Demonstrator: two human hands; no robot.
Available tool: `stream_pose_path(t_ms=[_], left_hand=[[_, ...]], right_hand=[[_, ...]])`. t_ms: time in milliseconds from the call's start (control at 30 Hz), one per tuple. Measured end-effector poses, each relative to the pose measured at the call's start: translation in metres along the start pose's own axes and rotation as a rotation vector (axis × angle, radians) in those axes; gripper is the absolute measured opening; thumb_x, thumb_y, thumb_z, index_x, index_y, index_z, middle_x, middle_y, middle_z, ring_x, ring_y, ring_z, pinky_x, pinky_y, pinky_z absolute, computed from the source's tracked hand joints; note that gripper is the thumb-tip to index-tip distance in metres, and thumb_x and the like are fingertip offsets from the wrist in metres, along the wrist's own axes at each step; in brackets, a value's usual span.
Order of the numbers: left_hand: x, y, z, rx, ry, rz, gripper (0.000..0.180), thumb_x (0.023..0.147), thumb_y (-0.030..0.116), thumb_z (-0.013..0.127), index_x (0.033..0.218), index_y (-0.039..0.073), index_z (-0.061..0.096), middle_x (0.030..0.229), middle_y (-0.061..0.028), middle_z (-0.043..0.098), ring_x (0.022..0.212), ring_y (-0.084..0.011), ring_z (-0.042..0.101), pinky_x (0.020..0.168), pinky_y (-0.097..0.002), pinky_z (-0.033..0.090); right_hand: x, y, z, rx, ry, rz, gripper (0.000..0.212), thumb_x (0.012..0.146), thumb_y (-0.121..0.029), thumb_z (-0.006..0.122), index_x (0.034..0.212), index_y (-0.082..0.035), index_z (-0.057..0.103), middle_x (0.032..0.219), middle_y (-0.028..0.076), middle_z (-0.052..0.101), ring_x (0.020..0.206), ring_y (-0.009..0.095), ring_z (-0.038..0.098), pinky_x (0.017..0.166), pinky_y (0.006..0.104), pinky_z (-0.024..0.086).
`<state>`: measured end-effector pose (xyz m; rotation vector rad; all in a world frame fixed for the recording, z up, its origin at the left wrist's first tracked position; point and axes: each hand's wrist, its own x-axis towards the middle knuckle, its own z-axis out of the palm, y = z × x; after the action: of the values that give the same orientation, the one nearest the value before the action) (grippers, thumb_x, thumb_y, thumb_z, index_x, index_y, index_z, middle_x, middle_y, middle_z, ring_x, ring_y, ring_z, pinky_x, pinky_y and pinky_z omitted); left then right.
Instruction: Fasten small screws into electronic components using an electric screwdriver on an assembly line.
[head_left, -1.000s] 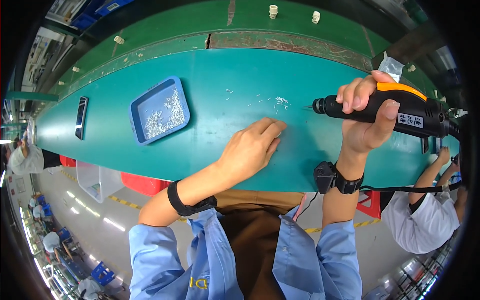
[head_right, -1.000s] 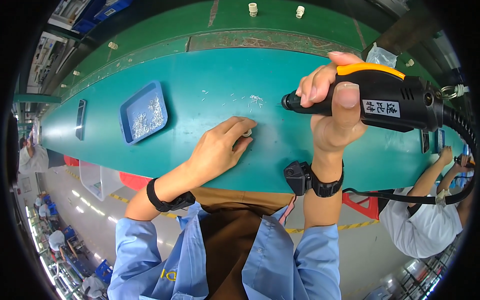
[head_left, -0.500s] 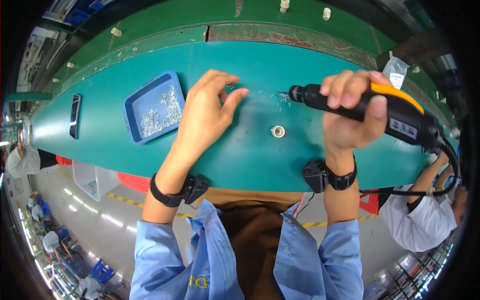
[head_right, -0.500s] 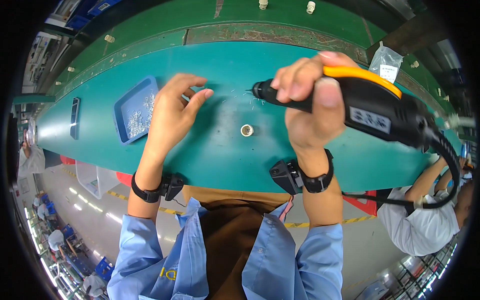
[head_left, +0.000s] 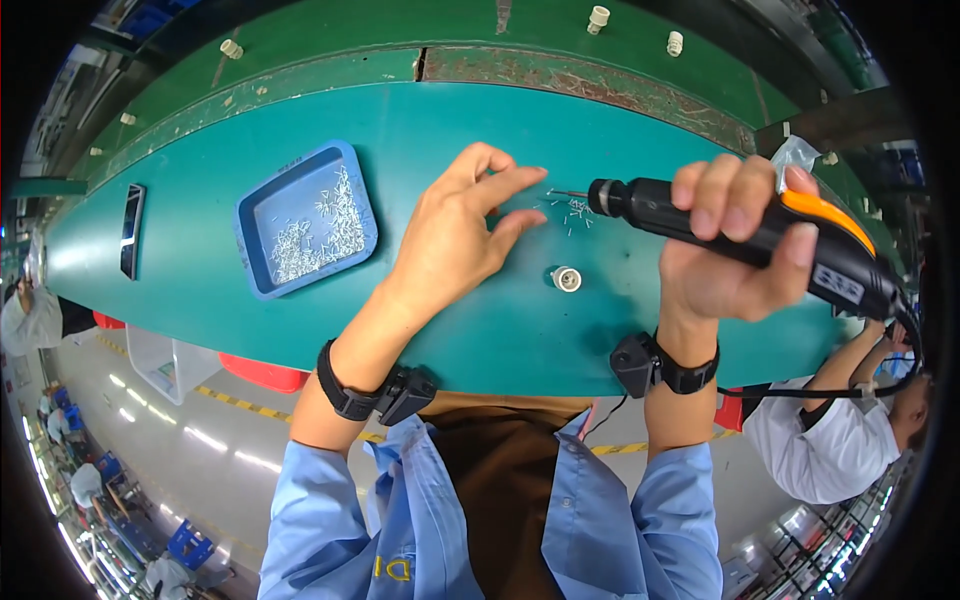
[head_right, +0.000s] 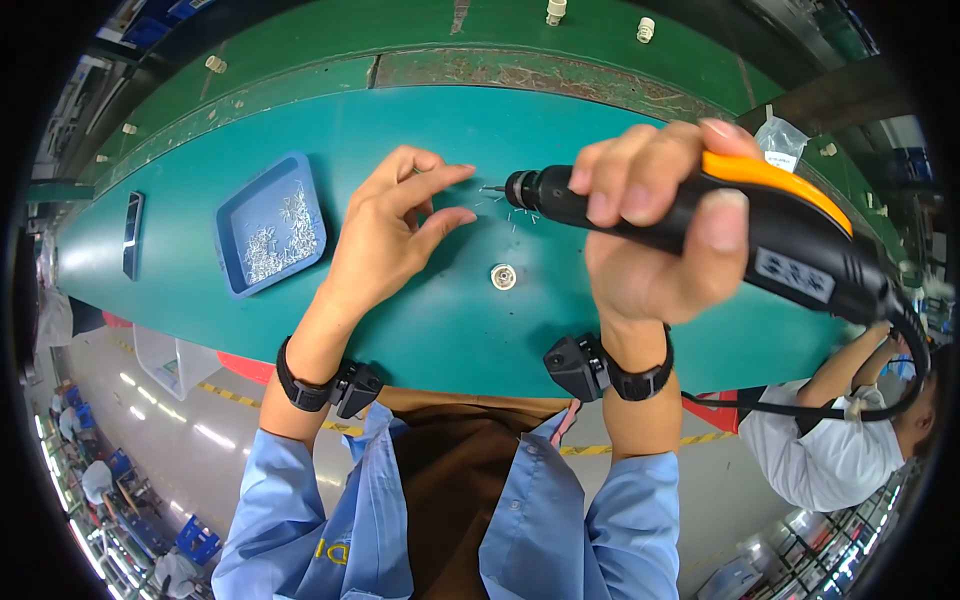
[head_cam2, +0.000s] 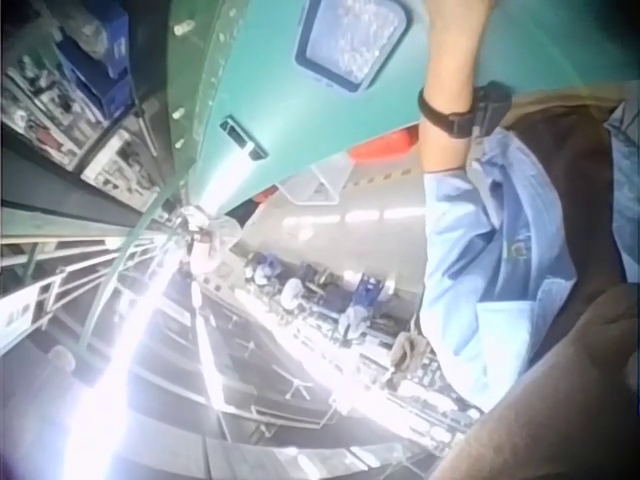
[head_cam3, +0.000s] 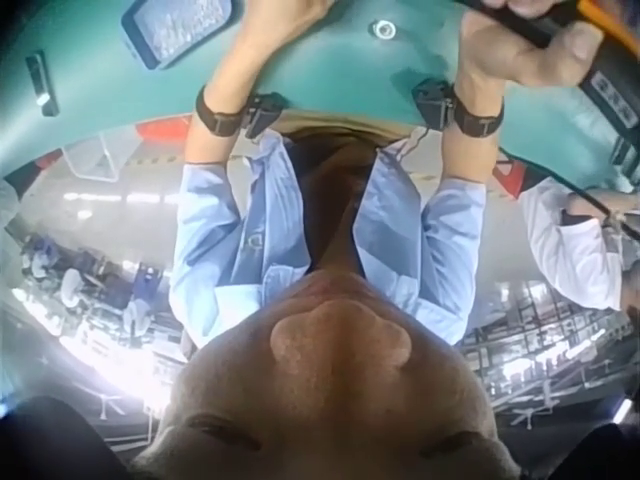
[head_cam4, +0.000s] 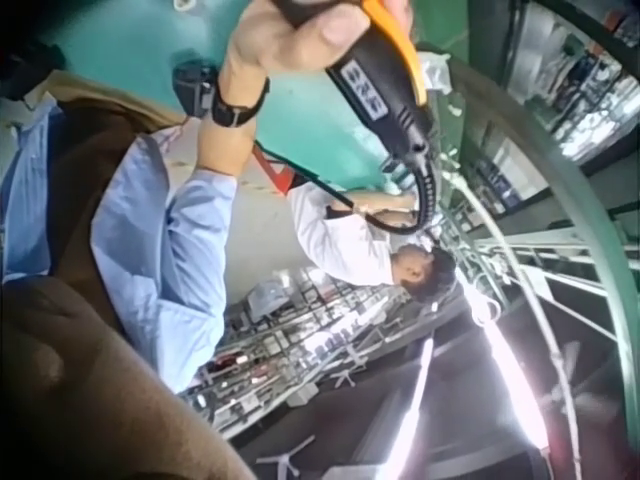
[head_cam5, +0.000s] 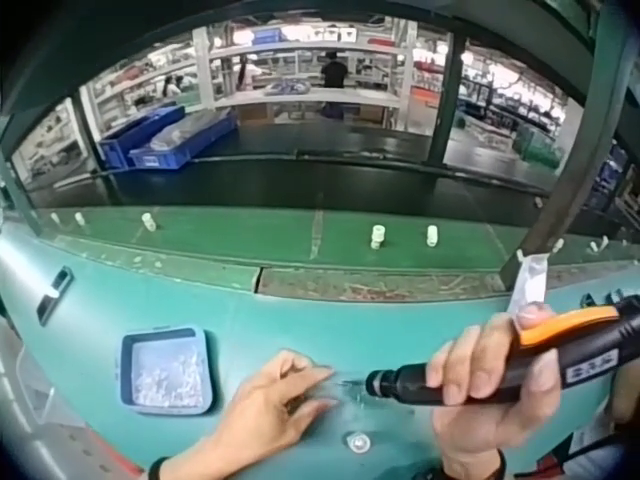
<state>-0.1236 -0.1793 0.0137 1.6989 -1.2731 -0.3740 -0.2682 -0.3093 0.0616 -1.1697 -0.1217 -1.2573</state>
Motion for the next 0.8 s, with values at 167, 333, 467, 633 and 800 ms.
stream_pose_path(t_ms=[167,333,467,633,800], left_hand=[[0.0,-0.004,0.009,-0.047,-0.016,0.105,0.031,0.07,0.006,0.076,0.1,0.009,0.069,0.085,-0.0058,0.054,0.065,-0.0174,0.052,0.058,-0.0312,0.045],[0.0,-0.007,0.014,-0.112,-0.059,0.139,0.029,0.072,-0.002,0.073,0.1,0.003,0.07,0.086,-0.0043,0.054,0.069,-0.0136,0.053,0.057,-0.0265,0.042],[0.0,-0.002,0.012,-0.116,-0.085,0.132,0.025,0.074,-0.004,0.07,0.098,0.003,0.07,0.082,-0.0041,0.055,0.069,-0.0139,0.053,0.058,-0.0269,0.043],[-0.001,-0.001,0.013,-0.115,-0.063,0.124,0.025,0.074,-0.004,0.069,0.098,0.004,0.071,0.079,-0.0044,0.056,0.069,-0.015,0.054,0.057,-0.0272,0.043],[-0.003,-0.003,0.016,-0.048,-0.027,0.189,0.022,0.072,-0.003,0.07,0.092,0.006,0.07,0.079,-0.0048,0.058,0.068,-0.0198,0.058,0.055,-0.0304,0.046]], right_hand=[[0.001,-0.013,-0.005,0.1,-0.024,-0.006,0.045,0.092,-0.04,0.044,0.124,-0.009,0.048,0.071,0.002,0.05,0.056,0.016,0.047,0.056,0.0343,0.043],[0.001,-0.017,-0.009,0.177,-0.08,0.03,0.05,0.092,-0.046,0.044,0.126,-0.01,0.047,0.073,0.001,0.05,0.058,0.015,0.047,0.057,0.0344,0.043],[0.001,-0.019,-0.011,0.153,-0.139,0.045,0.051,0.092,-0.046,0.044,0.129,-0.011,0.045,0.074,0.001,0.05,0.059,0.015,0.048,0.059,0.0343,0.043],[0.003,-0.025,-0.002,0.135,-0.171,0.034,0.045,0.087,-0.044,0.054,0.116,-0.009,0.052,0.07,-0.003,0.048,0.058,0.009,0.045,0.058,0.0286,0.039],[-0.002,-0.029,0.006,0.119,-0.184,0.058,0.047,0.086,-0.044,0.057,0.116,-0.008,0.05,0.072,-0.003,0.049,0.058,0.009,0.047,0.06,0.0282,0.039]])
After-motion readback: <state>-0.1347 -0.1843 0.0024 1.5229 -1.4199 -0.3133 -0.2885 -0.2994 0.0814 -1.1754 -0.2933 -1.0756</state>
